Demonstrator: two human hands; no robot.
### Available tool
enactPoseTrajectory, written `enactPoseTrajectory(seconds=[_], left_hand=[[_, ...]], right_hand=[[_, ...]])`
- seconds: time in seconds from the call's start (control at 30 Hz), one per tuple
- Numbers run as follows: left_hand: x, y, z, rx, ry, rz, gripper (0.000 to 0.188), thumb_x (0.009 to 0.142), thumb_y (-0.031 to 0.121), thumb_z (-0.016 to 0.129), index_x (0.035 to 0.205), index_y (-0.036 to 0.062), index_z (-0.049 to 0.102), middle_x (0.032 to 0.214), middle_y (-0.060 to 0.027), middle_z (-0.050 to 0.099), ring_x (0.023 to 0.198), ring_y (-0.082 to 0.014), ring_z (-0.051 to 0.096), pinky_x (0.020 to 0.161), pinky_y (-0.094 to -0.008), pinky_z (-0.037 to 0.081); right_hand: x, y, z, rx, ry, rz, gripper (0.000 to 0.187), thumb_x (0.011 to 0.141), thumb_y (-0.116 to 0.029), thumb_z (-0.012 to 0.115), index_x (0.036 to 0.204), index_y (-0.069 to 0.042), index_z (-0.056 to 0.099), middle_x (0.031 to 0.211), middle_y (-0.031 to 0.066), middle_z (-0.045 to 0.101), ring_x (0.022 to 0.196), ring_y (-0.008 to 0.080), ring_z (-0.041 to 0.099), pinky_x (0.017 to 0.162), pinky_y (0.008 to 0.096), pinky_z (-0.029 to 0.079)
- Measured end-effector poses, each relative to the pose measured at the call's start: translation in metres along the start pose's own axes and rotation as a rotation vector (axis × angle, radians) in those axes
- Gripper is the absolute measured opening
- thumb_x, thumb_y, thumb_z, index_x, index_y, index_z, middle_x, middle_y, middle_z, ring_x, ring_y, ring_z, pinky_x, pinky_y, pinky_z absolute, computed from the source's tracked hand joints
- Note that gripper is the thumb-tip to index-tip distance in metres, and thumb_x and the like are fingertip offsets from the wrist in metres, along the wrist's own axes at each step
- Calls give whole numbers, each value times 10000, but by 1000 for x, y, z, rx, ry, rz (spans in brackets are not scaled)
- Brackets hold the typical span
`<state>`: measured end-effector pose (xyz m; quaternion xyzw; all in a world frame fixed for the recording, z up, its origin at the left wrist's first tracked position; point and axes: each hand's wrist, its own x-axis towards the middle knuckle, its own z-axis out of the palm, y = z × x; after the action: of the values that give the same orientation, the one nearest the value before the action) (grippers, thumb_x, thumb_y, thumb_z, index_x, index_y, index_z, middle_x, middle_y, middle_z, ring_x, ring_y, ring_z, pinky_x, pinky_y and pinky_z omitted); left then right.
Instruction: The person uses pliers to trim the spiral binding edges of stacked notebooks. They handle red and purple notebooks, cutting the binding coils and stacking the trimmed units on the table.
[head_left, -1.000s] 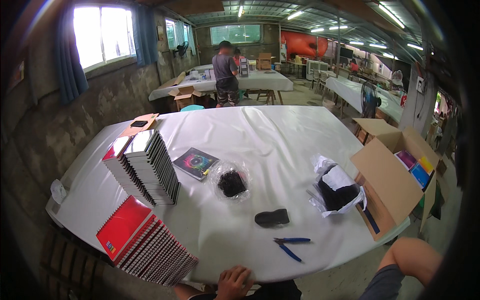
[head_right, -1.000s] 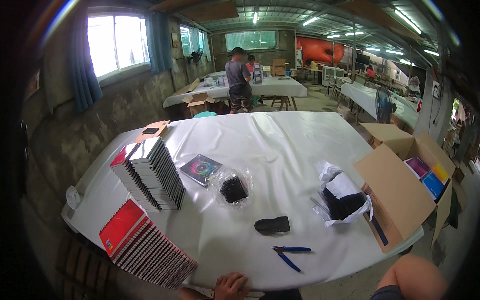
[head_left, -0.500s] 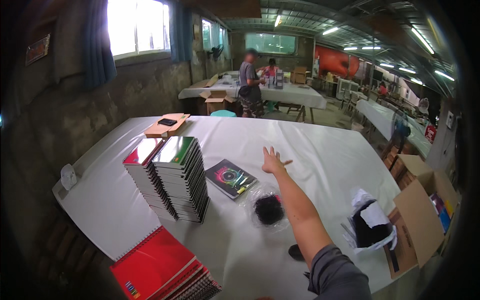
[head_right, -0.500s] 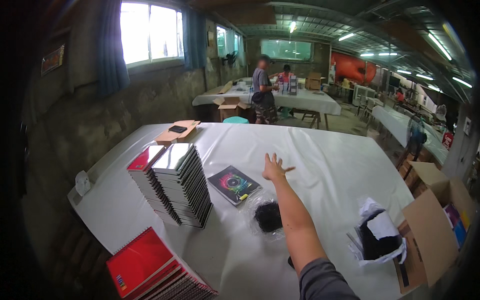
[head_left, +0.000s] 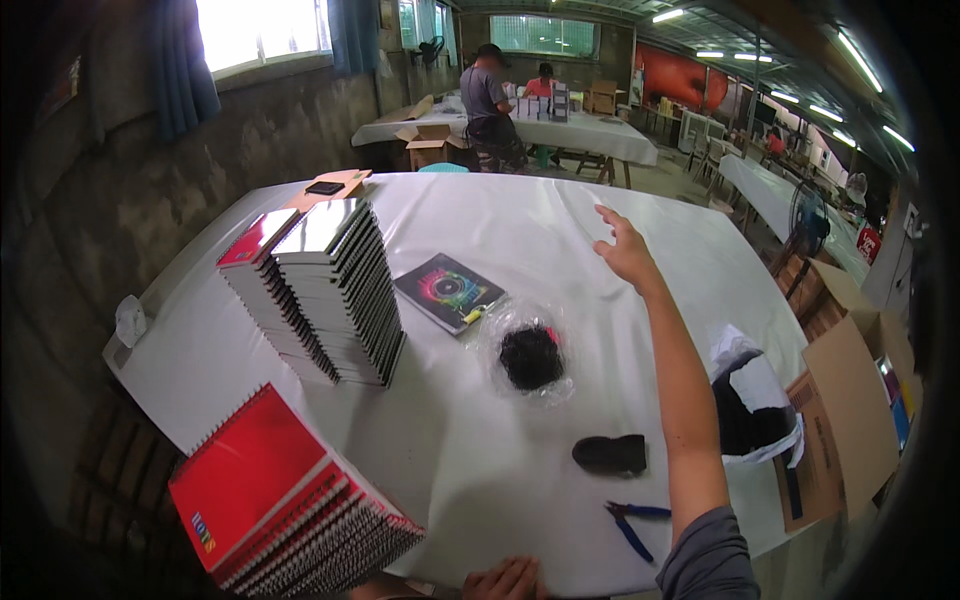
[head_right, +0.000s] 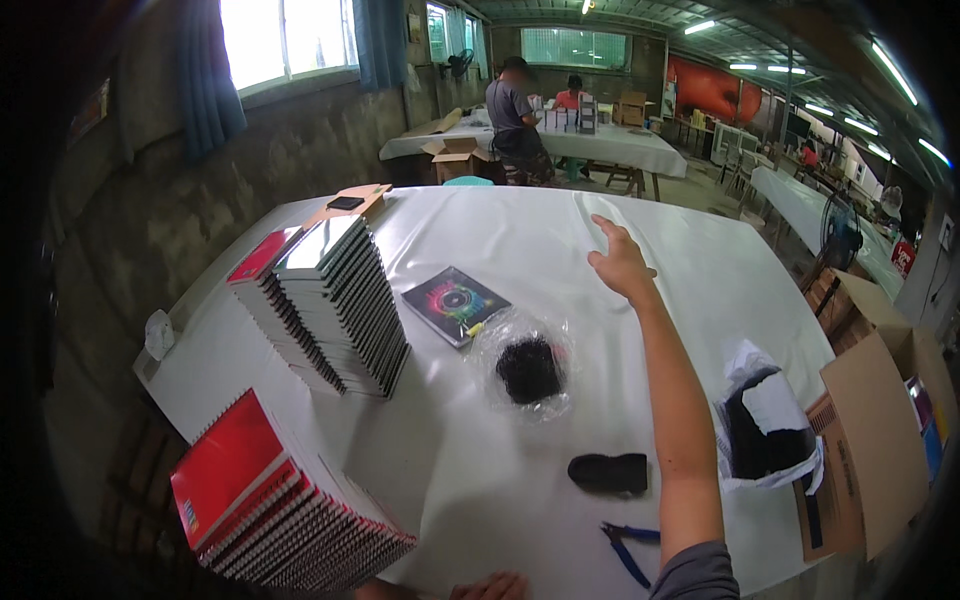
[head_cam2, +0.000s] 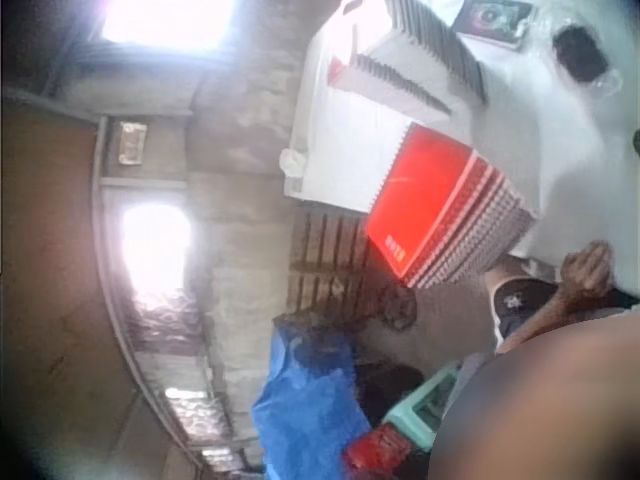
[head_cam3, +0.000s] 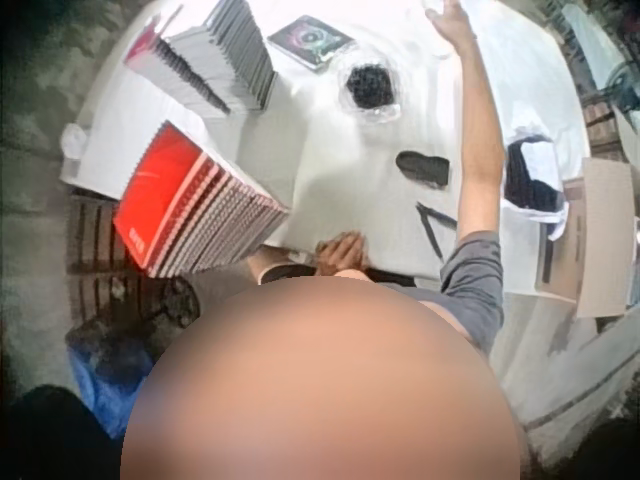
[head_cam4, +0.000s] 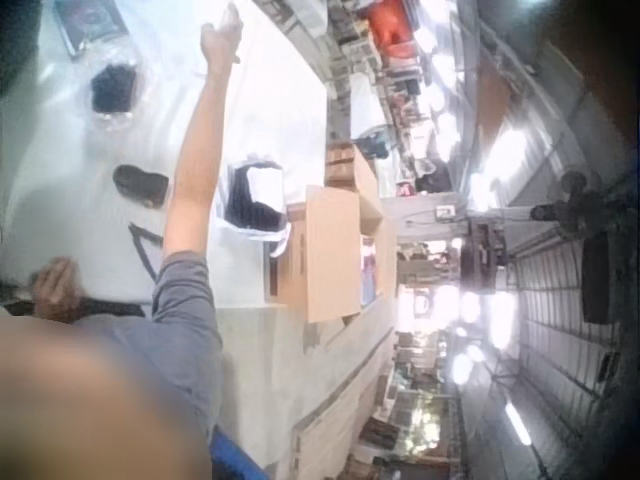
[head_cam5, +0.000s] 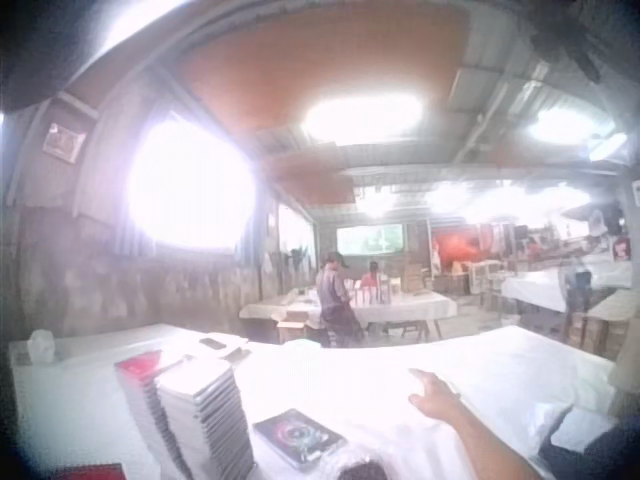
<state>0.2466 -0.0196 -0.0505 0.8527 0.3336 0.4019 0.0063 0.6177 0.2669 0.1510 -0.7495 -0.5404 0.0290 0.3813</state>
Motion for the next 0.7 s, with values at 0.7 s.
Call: enactPoseTrajectory(seconds=[0.7], left_hand=[[5, -4, 8, 31, 140, 23, 145, 688, 232, 614, 805, 200, 692, 844, 76, 678, 788, -56, 643, 635, -226, 375]], right_hand=[[-392, -11, -66, -509, -448, 267, 694, 755, -466, 659, 1353, -239, 391, 1403, 101, 336, 1326, 285, 264, 1017, 642, 181]])
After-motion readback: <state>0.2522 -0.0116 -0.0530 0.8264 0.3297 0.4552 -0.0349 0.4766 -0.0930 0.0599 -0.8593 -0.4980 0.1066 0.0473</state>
